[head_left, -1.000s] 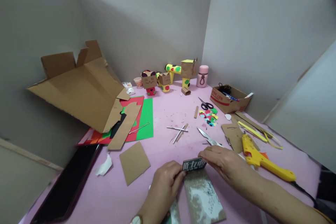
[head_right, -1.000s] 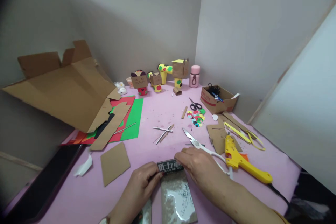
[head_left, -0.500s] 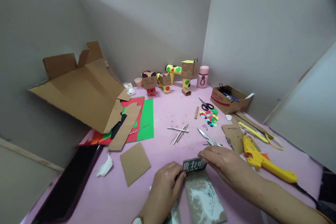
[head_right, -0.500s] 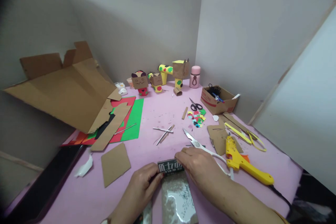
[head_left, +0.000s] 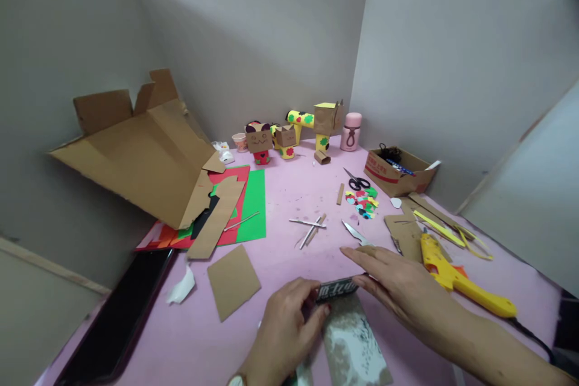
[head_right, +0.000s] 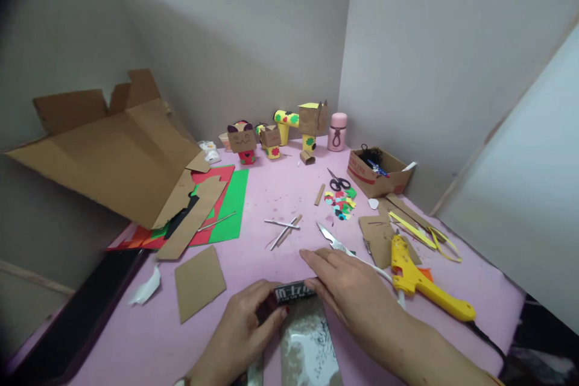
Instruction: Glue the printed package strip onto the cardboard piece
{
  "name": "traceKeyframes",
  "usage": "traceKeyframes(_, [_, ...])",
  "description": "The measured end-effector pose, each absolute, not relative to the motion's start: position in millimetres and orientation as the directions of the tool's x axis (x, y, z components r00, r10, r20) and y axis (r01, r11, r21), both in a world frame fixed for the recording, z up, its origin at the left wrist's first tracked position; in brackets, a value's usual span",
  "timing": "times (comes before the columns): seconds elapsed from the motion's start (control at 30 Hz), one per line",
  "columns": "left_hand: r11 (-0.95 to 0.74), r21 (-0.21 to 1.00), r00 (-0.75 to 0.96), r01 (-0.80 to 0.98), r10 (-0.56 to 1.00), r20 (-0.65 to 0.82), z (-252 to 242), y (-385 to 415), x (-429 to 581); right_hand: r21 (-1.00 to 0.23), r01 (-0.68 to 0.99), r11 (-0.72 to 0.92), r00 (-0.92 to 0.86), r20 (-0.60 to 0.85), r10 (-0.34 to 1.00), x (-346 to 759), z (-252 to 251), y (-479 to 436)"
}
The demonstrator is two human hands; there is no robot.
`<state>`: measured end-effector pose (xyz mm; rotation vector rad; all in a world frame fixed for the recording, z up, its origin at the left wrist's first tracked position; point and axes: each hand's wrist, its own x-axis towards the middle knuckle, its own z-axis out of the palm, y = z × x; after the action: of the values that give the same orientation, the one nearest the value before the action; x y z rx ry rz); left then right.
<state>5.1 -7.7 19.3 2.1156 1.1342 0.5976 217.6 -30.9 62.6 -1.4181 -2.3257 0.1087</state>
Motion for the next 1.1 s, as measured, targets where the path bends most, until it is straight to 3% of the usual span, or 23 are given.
traceKeyframes(1.1, [-0.383, 0.77, 0.516, 0.511, 0.853, 0.082, 18.0, -7.1, 3.5, -0.358, 0.833, 0.422, -0.374, 0.198, 0.906, 218.3, 63.3, -31.2])
